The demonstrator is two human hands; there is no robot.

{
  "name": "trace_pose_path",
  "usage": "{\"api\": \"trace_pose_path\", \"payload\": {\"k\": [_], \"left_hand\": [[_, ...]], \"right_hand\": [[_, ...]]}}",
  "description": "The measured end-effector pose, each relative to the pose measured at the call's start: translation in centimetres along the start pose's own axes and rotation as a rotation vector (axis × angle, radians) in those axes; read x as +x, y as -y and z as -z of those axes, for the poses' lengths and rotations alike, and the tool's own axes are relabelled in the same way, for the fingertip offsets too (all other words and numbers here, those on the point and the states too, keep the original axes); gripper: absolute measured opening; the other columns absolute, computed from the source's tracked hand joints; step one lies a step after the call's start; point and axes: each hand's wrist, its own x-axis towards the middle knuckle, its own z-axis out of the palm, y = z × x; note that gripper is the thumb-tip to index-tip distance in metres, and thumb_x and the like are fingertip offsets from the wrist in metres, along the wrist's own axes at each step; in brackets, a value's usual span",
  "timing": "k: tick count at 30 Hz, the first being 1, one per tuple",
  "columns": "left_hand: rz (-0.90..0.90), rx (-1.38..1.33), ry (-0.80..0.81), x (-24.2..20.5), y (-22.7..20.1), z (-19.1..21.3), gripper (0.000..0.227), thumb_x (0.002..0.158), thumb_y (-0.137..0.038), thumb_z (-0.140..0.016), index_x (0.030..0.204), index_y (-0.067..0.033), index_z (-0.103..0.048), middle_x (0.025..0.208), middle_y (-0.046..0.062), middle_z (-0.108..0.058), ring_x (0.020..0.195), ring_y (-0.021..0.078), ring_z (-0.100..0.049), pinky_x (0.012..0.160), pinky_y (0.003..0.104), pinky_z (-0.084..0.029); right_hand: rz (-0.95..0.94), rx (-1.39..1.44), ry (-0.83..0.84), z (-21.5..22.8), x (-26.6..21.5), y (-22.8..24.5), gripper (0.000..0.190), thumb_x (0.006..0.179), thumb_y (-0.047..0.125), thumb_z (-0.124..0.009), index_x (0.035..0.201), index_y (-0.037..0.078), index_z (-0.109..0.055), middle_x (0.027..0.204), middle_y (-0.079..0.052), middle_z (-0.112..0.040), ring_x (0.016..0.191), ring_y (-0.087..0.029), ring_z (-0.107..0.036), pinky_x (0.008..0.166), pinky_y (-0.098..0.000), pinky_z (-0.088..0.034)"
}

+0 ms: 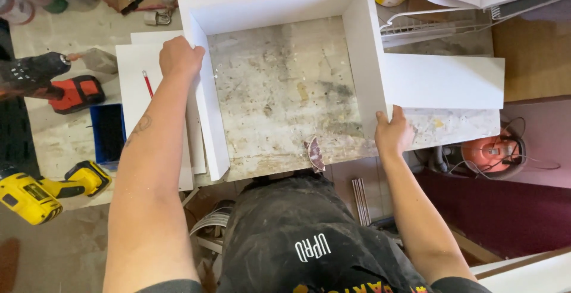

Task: The person uses a yellow cordless drill to drive screws into a white wooden cabinet frame. They then pick up a white panel, wipe its edges with a cloth, and fit it into the cabinet frame, aligning it with the interior.

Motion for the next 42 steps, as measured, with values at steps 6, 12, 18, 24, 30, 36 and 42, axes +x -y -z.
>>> {"api": "trace_pose_path", "payload": {"k": [6,12,18,24,30,36,42], "left_hand": [[0.009,0.065,-0.109,0.7,1.9,-2.2,0.047,0.103,-0.034,-0.065,0.123,0.0082,-0.072,0.097,0.028,-0.075,0.095,0.0479,-0.076,0.076,0.058,-0.064],[-0.189,0.092,-0.388,-7.4,-0.7,0.7,0.043,0.097,-0.02,-0.087,0.127,0.0068,-0.072,0.115,0.029,-0.072,0.113,0.049,-0.065,0.09,0.064,-0.051],[-0.273,-0.035,-0.32,-19.8,-3.4,-0.1,0.019,0.105,-0.012,-0.074,0.123,-0.0039,-0.075,0.114,0.017,-0.07,0.108,0.0333,-0.064,0.094,0.048,-0.048],[-0.293,-0.375,0.212,-24.7,-19.7,-3.9,0.022,0.088,-0.012,-0.078,0.11,-0.011,-0.08,0.1,0.015,-0.079,0.096,0.0348,-0.078,0.087,0.043,-0.062],[-0.482,-0.421,0.488,-21.5,-37.5,-16.5,0.055,0.086,-0.029,-0.079,0.129,0.0016,-0.064,0.118,0.028,-0.073,0.107,0.044,-0.075,0.094,0.051,-0.062],[0.213,-0.157,0.545,-14.0,-46.1,-26.9,0.128,0.084,-0.065,-0.072,0.159,0.0173,-0.008,0.163,0.041,-0.022,0.15,0.0552,-0.036,0.123,0.064,-0.035],[0.35,-0.154,0.553,-14.3,-45.7,-28.8,0.131,0.089,-0.086,-0.045,0.159,0.0171,-0.005,0.16,0.039,-0.029,0.149,0.0524,-0.041,0.123,0.06,-0.036]], "right_hand": [[0.061,-0.016,0.166,1.0,0.7,-0.6,0.044,0.111,0.042,-0.057,0.143,0.012,-0.062,0.115,-0.029,-0.076,0.113,-0.052,-0.07,0.103,-0.0605,-0.045],[0.144,0.319,0.261,6.2,5.7,-7.9,0.038,0.106,0.047,-0.068,0.132,0.019,-0.073,0.12,-0.011,-0.077,0.12,-0.037,-0.069,0.105,-0.0519,-0.051],[0.096,0.029,0.325,9.0,13.9,-16.1,0.062,0.094,0.043,-0.076,0.144,0.01,-0.059,0.141,-0.014,-0.062,0.133,-0.039,-0.053,0.106,-0.0529,-0.044],[-0.068,0.076,0.017,7.0,20.1,-24.0,0.078,0.089,0.046,-0.087,0.147,0.005,-0.055,0.14,-0.022,-0.057,0.13,-0.046,-0.056,0.11,-0.0579,-0.046],[-0.214,0.191,0.123,4.1,25.9,-30.9,0.105,0.086,0.063,-0.087,0.16,0.008,-0.037,0.154,-0.018,-0.043,0.144,-0.039,-0.046,0.121,-0.0535,-0.04],[-0.208,0.335,0.051,-0.7,28.1,-33.7,0.089,0.081,0.065,-0.094,0.145,0.015,-0.058,0.13,-0.01,-0.064,0.126,-0.034,-0.062,0.106,-0.0508,-0.053],[-0.336,0.576,0.101,3.1,26.4,-31.1,0.049,0.106,0.054,-0.072,0.141,0.021,-0.062,0.134,-0.008,-0.065,0.133,-0.029,-0.058,0.108,-0.0497,-0.049]]}}
